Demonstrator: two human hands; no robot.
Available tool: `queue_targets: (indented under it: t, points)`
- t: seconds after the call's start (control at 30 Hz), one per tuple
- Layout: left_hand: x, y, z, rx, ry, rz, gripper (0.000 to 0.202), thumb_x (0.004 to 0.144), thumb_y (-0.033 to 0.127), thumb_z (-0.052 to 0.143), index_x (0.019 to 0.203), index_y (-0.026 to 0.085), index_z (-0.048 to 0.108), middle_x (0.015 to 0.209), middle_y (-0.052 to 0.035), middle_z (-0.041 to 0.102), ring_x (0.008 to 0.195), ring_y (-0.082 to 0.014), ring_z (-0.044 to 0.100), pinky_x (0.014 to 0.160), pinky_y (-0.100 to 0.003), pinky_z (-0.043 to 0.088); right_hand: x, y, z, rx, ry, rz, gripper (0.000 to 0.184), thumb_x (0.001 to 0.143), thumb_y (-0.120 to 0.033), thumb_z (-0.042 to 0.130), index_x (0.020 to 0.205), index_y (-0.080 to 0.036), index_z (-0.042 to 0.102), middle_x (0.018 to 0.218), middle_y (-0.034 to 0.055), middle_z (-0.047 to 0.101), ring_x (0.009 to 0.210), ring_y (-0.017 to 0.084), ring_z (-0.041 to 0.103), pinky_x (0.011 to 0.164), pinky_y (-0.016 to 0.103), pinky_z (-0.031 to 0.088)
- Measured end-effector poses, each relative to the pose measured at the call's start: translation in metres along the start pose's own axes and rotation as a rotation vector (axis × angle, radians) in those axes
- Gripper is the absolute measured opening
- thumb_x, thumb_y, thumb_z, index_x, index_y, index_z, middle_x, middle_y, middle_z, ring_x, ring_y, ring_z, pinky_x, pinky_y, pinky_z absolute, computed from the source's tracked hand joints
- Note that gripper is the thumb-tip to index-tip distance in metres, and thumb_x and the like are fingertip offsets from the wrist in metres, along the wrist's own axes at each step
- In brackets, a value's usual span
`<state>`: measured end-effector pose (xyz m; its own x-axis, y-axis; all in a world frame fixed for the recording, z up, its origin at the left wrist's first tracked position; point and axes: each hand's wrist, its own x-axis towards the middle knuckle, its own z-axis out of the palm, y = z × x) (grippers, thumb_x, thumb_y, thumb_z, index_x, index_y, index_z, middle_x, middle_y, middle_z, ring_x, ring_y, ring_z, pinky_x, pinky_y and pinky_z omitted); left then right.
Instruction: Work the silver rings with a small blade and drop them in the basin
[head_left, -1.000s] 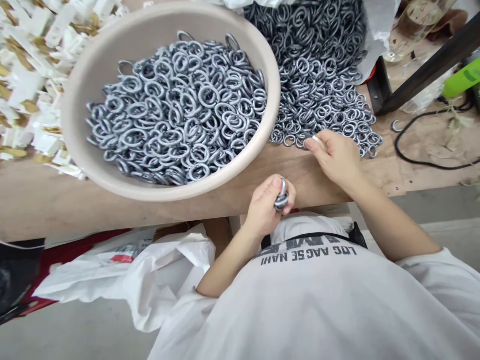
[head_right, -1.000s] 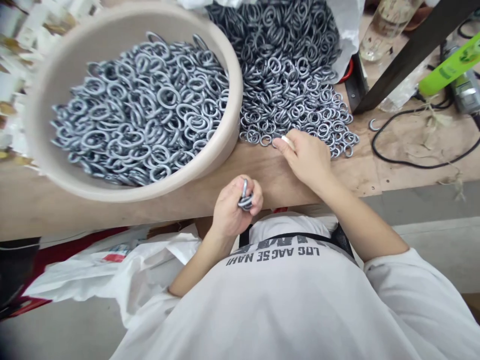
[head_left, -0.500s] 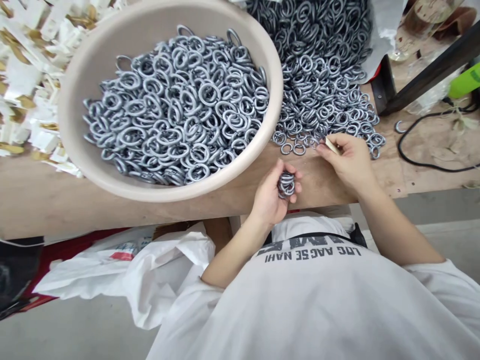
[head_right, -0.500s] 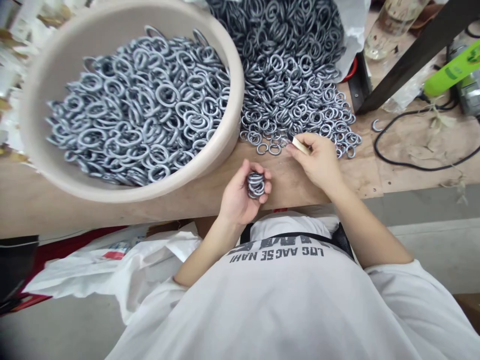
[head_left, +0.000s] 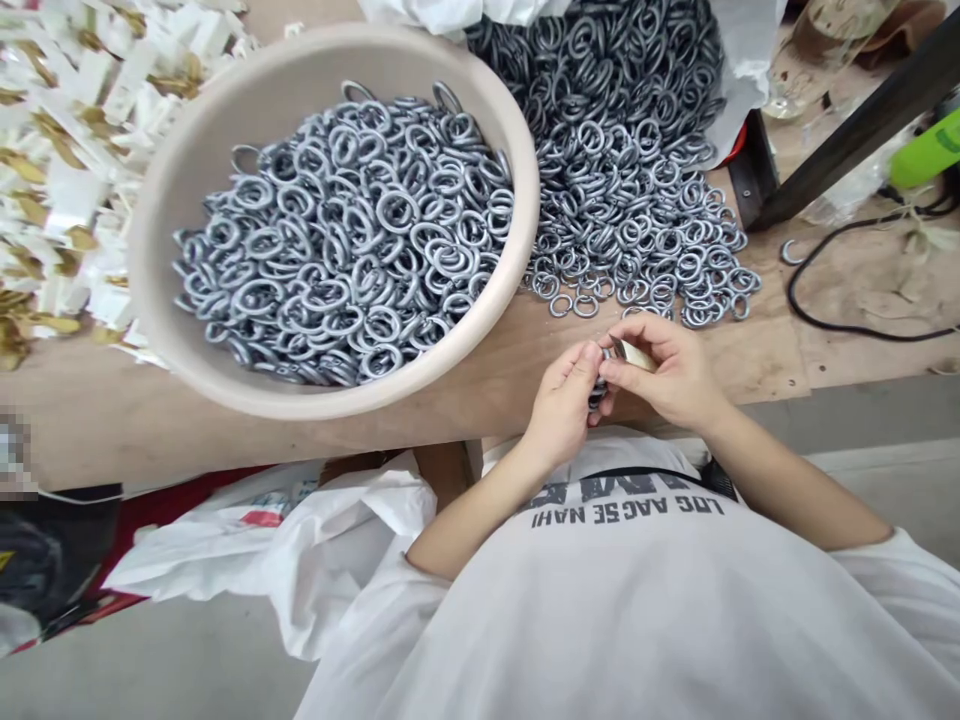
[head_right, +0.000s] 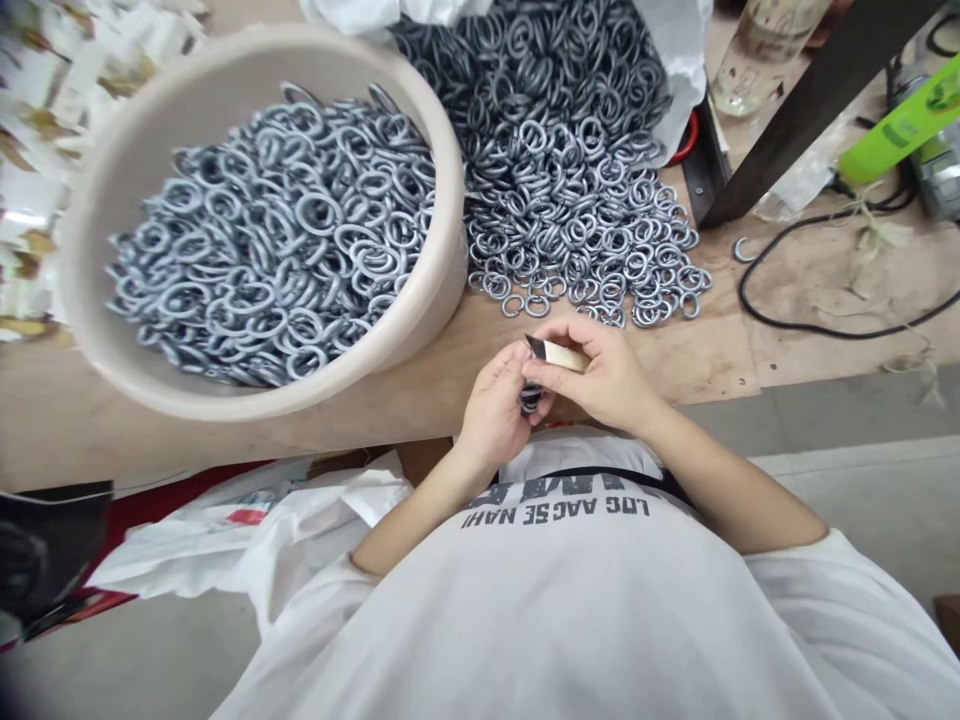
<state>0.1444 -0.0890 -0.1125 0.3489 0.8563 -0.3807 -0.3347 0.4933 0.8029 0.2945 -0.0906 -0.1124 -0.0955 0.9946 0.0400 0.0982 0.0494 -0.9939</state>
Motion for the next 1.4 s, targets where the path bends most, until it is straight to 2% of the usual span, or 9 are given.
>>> queue_targets:
  t: [0.17,0.33,0.67,0.8,0.9,1.03,1.17,1.27,1.4]
  points:
    - [-0.003,0.006,0.003,-0.062,0.077,-0.028,0.047,0.086,0.062,0.068,0.076,0.02,0.048,0.06,0.0052,0.051,0.042,-0.0062,0.044,0.036,-0.019,0.024,-0.006,-0.003,-0.003,-0.392,0.043,-0.183,0.033,0.097,-0.054,0.059,0.088,-0.022,0.061,0.076,0.001,0.063,0.071,0.017,0.058,0.067,0.031,0.042]
    - [-0.005,0.005,0.003,-0.083,0.133,-0.02,0.046,0.084,0.061,0.071,0.075,0.02,0.05,0.056,0.0071,0.045,0.04,-0.006,0.039,0.035,-0.02,0.024,-0.016,-0.008,0.001,-0.674,-0.048,-0.303,0.037,0.099,-0.05,0.057,0.075,-0.022,0.053,0.067,-0.001,0.053,0.063,0.014,0.048,0.061,0.03,0.033]
    - [-0.007,0.0,-0.002,-0.068,0.152,-0.013,0.047,0.085,0.063,0.069,0.076,0.021,0.05,0.057,0.0073,0.045,0.04,-0.0062,0.04,0.035,-0.02,0.025,-0.016,-0.019,0.007,-0.767,-0.082,-0.296,0.046,0.099,-0.054,0.055,0.067,-0.022,0.046,0.064,-0.0006,0.052,0.061,0.014,0.044,0.06,0.031,0.029]
    - [-0.015,-0.001,-0.009,-0.033,0.039,-0.006,0.047,0.088,0.064,0.065,0.077,0.02,0.051,0.06,0.0057,0.048,0.043,-0.0067,0.044,0.038,-0.019,0.026,-0.008,-0.016,0.002,-0.63,-0.15,-0.131,0.049,0.1,-0.056,0.051,0.065,-0.022,0.049,0.06,-0.0017,0.053,0.057,0.013,0.046,0.058,0.029,0.029]
    - [-0.023,0.002,-0.014,-0.018,-0.081,0.03,0.047,0.091,0.06,0.064,0.073,0.019,0.049,0.064,0.0026,0.054,0.046,-0.0066,0.048,0.042,-0.02,0.03,0.01,-0.004,-0.006,-0.665,-0.034,0.001,0.053,0.101,-0.058,0.049,0.063,-0.021,0.051,0.056,-0.0019,0.051,0.056,0.014,0.046,0.057,0.029,0.027]
    - [-0.025,0.009,-0.026,-0.095,-0.023,0.069,0.042,0.089,0.055,0.068,0.075,0.018,0.053,0.067,0.0019,0.057,0.048,-0.007,0.05,0.041,-0.019,0.031,0.033,0.004,-0.002,-0.965,0.01,-0.01,0.037,0.099,-0.055,0.054,0.097,-0.022,0.07,0.089,0.0054,0.072,0.075,0.021,0.061,0.061,0.031,0.027]
    - [-0.019,0.013,-0.04,-0.127,0.087,0.058,0.032,0.088,0.049,0.071,0.096,0.017,0.069,0.071,0.0016,0.061,0.051,-0.0072,0.054,0.039,-0.017,0.033,0.048,-0.003,0.021,-1.268,-0.063,-0.055,0.041,0.097,-0.047,0.061,0.132,-0.025,0.064,0.116,0.0116,0.07,0.082,0.026,0.067,0.059,0.033,0.023]
    - [-0.017,0.015,-0.046,-0.15,0.126,0.072,0.032,0.087,0.045,0.073,0.103,0.018,0.071,0.073,0.0016,0.062,0.052,-0.0068,0.055,0.04,-0.017,0.034,0.056,-0.005,0.034,-1.337,-0.104,-0.076,0.039,0.099,-0.044,0.057,0.133,-0.026,0.063,0.114,0.0117,0.069,0.08,0.026,0.068,0.057,0.033,0.021]
    - [-0.015,0.019,-0.049,-0.197,0.184,0.068,0.037,0.084,0.054,0.073,0.089,0.019,0.064,0.074,0.0019,0.062,0.053,-0.0075,0.057,0.04,-0.018,0.036,0.062,0.0,0.034,-1.35,-0.173,-0.134,0.03,0.103,-0.029,0.045,0.123,-0.025,0.067,0.112,0.0113,0.069,0.083,0.025,0.068,0.056,0.035,0.023]
